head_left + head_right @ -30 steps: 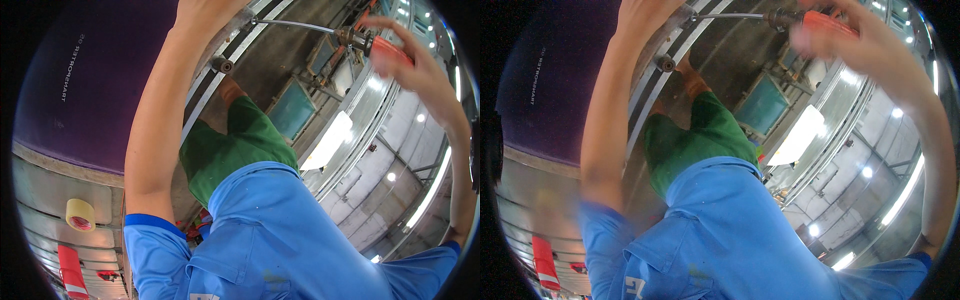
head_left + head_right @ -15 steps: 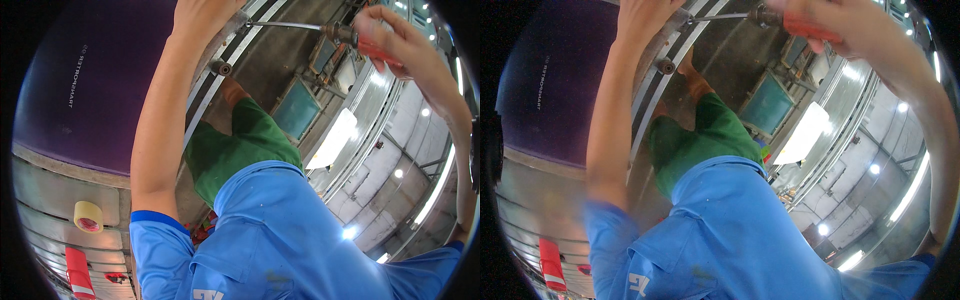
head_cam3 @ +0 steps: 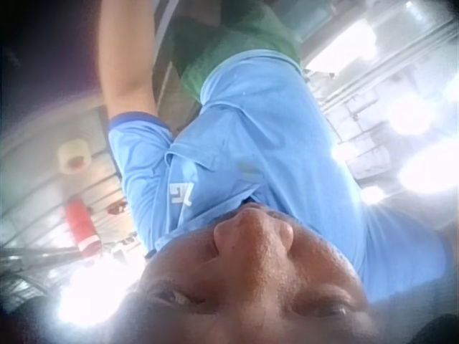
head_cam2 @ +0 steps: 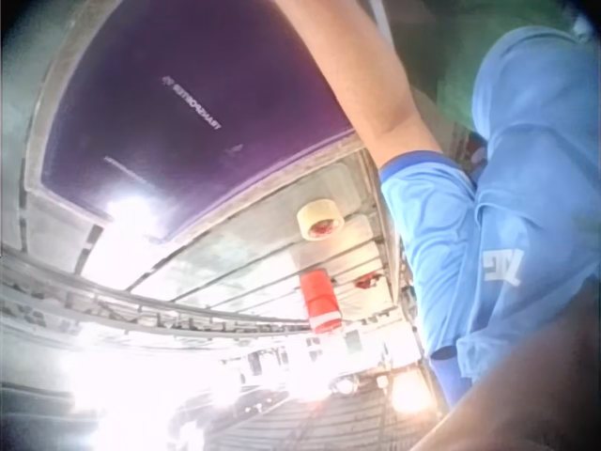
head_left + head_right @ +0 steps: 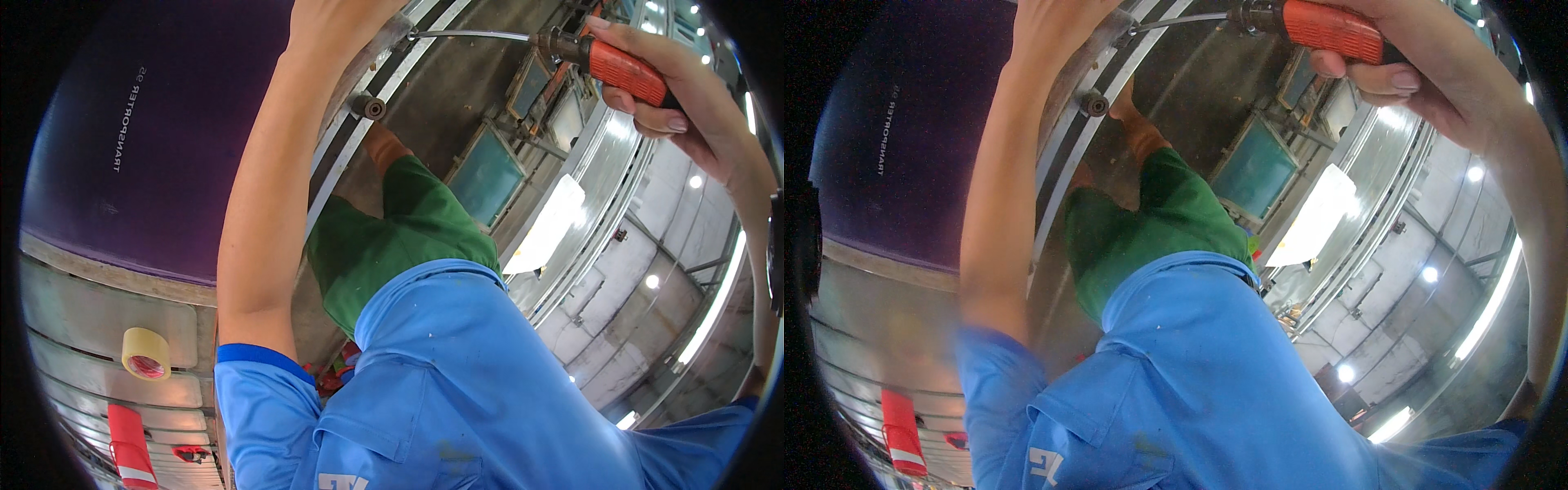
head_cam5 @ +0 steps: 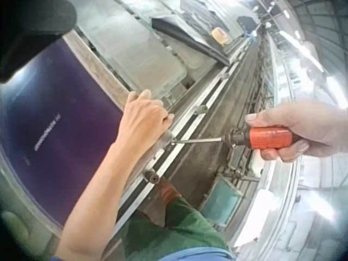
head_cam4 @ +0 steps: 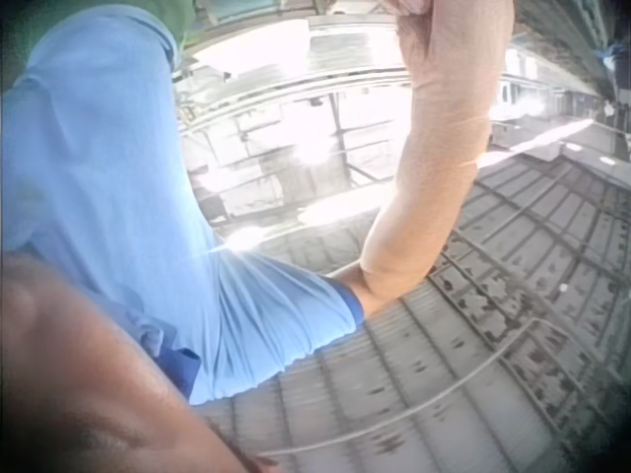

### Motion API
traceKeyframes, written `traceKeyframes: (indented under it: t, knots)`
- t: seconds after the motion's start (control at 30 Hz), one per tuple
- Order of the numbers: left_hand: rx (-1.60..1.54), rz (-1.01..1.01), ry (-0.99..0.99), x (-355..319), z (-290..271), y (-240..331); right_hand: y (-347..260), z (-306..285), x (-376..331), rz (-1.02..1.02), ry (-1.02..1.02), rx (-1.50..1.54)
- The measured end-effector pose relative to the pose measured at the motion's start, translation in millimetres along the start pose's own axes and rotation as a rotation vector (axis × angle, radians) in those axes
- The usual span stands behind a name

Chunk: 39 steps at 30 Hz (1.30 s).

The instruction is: The person uses a screwdriver to fasten a purple panel onto a metal frame on a conveyor belt. They repeatedly tighten screws, reposition the panel, and continue securing it in place.

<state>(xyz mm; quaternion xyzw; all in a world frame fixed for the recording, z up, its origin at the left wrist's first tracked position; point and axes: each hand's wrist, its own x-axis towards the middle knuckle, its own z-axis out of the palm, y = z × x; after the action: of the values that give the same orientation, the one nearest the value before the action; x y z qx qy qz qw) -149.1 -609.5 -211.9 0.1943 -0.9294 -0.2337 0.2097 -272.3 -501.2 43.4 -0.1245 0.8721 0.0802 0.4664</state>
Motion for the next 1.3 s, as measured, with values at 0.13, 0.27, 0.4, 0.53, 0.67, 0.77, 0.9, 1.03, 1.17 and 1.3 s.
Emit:
traceKeyframes:
  t: [0.13,0.27,0.4,0.53,0.67,0.77,0.9,1.03,1.17,1.3]
  knots:
    - [-0.001,0.010,-0.011,0,0,-1,1,15,-6,-0.530,0.308,-0.792]
    - [0.003,0.014,0.014,0,0,0,13,23,-5,-1.095,0.511,-1.277]
    - [-0.002,-0.006,-0.004,-1,-3,2,28,17,7,-0.500,0.209,-0.667]
    - [-0.033,-0.017,0.006,0,-1,1,22,16,4,0.073,-0.081,0.126]
    - [-0.011,-0.005,0.033,-1,-8,5,21,14,6,0.124,-0.063,0.118]
    - [-0.136,-0.037,0.100,4,-10,7,19,19,3,0.046,-0.127,0.245]
    - [-0.350,-0.017,0.414,5,10,-12,25,7,-5,-0.027,-0.268,0.191]
    - [-0.680,-0.348,0.333,-2,-11,-15,79,33,-32,-0.206,-0.337,0.513]
    - [-1.197,-0.672,0.368,-40,-17,18,139,125,-28,-0.368,-0.436,1.055]
    - [-1.868,-0.804,0.402,-107,-27,109,162,196,-15,-0.563,-0.260,1.098]
